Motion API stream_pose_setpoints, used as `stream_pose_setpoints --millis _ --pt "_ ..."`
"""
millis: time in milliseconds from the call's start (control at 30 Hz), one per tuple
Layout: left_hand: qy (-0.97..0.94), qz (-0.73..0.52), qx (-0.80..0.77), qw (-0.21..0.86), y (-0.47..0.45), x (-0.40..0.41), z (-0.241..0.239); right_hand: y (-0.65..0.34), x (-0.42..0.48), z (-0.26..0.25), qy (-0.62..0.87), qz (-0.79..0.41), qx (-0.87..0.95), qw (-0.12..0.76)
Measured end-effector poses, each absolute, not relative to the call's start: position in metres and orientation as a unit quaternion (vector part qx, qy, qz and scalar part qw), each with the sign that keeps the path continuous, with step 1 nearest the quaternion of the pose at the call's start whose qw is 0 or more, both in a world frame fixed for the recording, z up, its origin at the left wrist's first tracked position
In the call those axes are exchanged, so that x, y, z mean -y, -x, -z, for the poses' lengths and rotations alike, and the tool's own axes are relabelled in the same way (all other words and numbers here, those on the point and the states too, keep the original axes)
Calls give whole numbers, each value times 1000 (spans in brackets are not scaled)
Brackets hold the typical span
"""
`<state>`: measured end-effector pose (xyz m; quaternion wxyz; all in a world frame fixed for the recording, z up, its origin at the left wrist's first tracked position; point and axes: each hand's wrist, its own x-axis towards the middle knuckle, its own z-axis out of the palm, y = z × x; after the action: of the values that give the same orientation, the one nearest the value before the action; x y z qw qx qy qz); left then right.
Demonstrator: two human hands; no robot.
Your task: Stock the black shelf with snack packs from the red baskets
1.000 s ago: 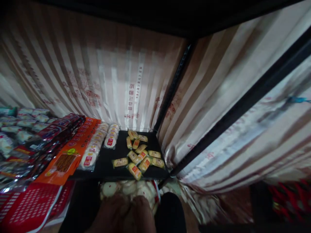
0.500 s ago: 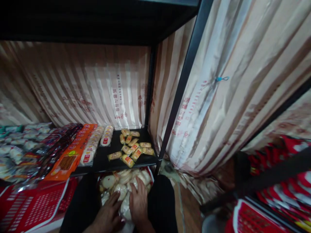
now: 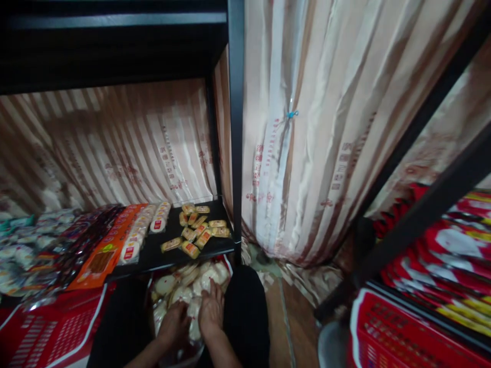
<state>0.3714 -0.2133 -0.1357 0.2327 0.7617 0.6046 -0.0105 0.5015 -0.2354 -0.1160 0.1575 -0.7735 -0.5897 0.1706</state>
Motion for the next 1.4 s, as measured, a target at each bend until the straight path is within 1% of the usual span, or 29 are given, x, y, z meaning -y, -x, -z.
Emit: stream_pose_setpoints --millis 100,233,400,467,533,567,667,800,933,1067,1233,1333,1400 --pt "-735 -27 -630 250 -368 213 136 -505 235 111 767 -195 586 176" --pt "-695 -40 -672 252 -366 213 128 -507 236 111 759 -211 583 198" --pt "-662 -64 -706 244 -351 205 107 -502 233 128 753 -185 583 244" --pt "-643 -139 -704 267 -341 201 96 -501 230 136 744 -151 590 276" --pt "-594 -269 -686 323 -331 197 85 -499 225 143 731 -122 598 305" --pt "-547 -350 -665 369 -326 195 80 -499 223 145 726 -114 600 317" --pt "-494 -409 -653 403 -313 190 69 -499 218 149 712 -117 602 342" --pt "-424 -460 -640 447 -305 188 63 -500 214 147 682 -137 617 369" --pt "-368 -486 -614 500 -304 190 57 -498 216 135 624 -141 663 390" --pt "-333 -489 -589 550 -302 190 51 -491 220 117 583 -133 706 379" --pt "-311 -427 -552 645 -295 187 46 -480 214 90 528 -127 764 348" --pt "-324 -392 -522 685 -286 185 46 -470 205 75 500 -137 780 350" --pt "-318 -389 -491 711 -278 182 49 -462 199 67 499 -164 773 356"
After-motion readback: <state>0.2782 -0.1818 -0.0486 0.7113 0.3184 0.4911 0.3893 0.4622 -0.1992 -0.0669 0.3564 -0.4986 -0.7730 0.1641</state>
